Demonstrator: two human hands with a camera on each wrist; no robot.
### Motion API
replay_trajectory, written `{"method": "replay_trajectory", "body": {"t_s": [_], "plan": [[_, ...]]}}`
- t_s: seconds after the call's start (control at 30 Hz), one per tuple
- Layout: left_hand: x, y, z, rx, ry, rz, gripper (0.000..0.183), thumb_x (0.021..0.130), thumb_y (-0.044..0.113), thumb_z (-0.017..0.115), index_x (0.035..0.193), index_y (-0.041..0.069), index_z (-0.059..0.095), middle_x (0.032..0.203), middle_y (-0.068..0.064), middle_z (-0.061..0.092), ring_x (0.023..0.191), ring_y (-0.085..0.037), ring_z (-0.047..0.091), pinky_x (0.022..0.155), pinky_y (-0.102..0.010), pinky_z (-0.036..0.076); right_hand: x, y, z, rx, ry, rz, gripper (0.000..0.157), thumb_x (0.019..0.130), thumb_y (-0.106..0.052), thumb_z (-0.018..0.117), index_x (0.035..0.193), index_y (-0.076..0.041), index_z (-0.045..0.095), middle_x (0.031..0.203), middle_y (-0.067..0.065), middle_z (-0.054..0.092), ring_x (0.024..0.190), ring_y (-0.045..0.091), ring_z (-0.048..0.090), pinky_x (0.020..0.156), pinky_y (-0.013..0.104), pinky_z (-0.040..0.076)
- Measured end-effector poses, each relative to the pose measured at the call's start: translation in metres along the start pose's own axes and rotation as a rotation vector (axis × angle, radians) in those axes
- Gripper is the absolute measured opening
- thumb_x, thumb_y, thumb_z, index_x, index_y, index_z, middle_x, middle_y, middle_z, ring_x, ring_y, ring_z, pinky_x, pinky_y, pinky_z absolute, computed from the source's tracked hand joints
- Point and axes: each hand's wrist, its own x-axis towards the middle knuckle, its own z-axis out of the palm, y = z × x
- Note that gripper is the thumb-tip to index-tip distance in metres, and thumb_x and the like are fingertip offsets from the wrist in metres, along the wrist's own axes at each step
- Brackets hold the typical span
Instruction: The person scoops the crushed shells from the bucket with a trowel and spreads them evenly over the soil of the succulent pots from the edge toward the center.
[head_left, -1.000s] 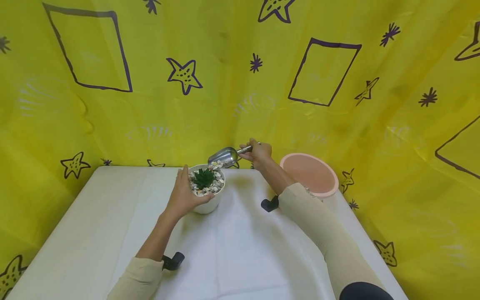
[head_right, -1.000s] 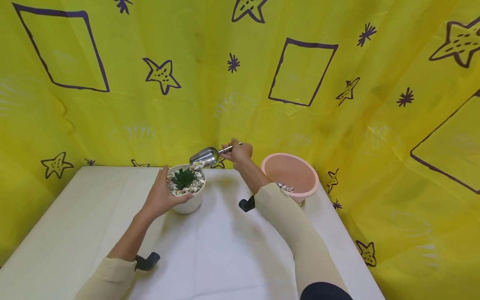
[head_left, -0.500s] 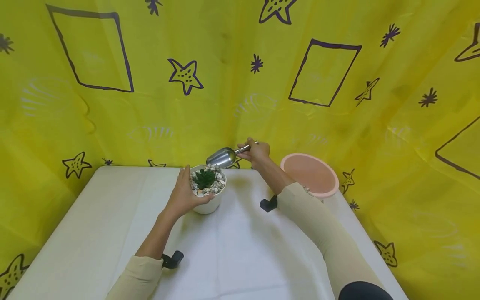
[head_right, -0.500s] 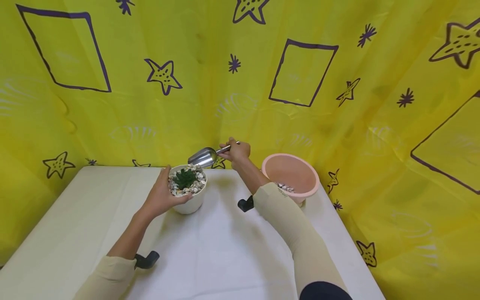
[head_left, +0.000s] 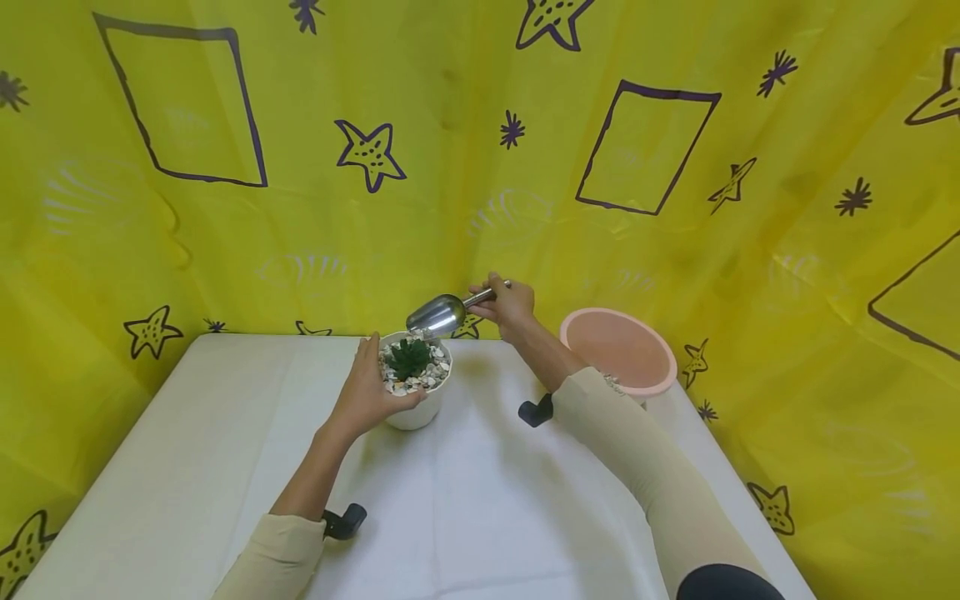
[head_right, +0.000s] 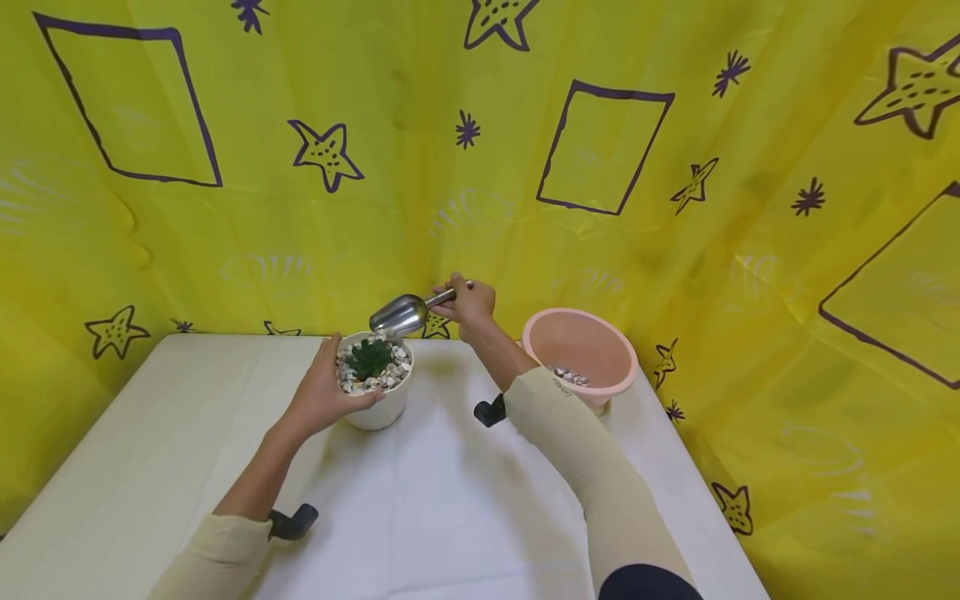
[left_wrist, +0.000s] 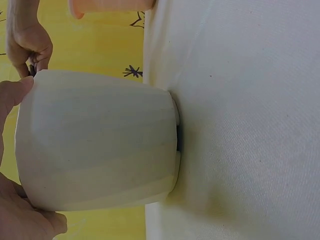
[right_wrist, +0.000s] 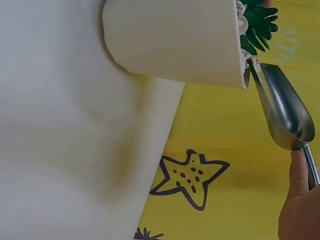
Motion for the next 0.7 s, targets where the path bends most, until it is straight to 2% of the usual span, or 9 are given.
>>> {"method": "replay_trajectory", "body": {"t_s": [0.13, 0.33, 0.47, 0.7], "plan": [[0.000, -0.001, 0.000, -0.005, 0.007, 0.009, 0.125, 0.079, 0.038, 0.089, 0.161, -0.014, 0.011, 0.168, -0.035, 0.013, 0.156, -0.051, 0.008, 0.120, -0.067, 0.023, 0.001, 0.000, -0.001, -0.014, -0.009, -0.016, 0.028, 0.112, -0.021, 0.053, 0.100, 0.003, 0.061, 0.122, 0.033, 0.069, 0.082, 0.029, 0.079, 0.072, 0.031, 0.063], [-0.001, -0.001, 0.001, -0.012, 0.000, 0.001, 0.125, 0.079, 0.039, 0.089, 0.162, -0.013, 0.011, 0.168, -0.035, 0.011, 0.156, -0.051, 0.007, 0.119, -0.068, 0.023, 0.003, 0.000, -0.007, -0.009, 0.023, -0.001, 0.027, 0.111, -0.022, 0.055, 0.098, 0.002, 0.061, 0.122, 0.031, 0.070, 0.099, 0.038, 0.075, 0.073, 0.032, 0.063], [-0.002, 0.000, 0.000, -0.001, -0.001, -0.003, 0.125, 0.079, 0.039, 0.089, 0.161, -0.014, 0.010, 0.168, -0.036, 0.010, 0.156, -0.052, 0.008, 0.119, -0.068, 0.024, 0.004, -0.002, -0.013, -0.009, 0.042, 0.022, 0.027, 0.111, -0.022, 0.056, 0.099, 0.002, 0.061, 0.123, 0.030, 0.070, 0.100, 0.038, 0.075, 0.075, 0.034, 0.063], [-0.001, -0.001, 0.000, 0.003, -0.002, -0.009, 0.125, 0.080, 0.040, 0.089, 0.162, -0.013, 0.010, 0.169, -0.035, 0.008, 0.155, -0.053, 0.010, 0.118, -0.068, 0.025, 0.001, -0.004, -0.011, 0.014, 0.030, 0.026, 0.027, 0.111, -0.022, 0.056, 0.100, 0.002, 0.060, 0.124, 0.031, 0.069, 0.089, 0.032, 0.078, 0.075, 0.033, 0.063]]}}
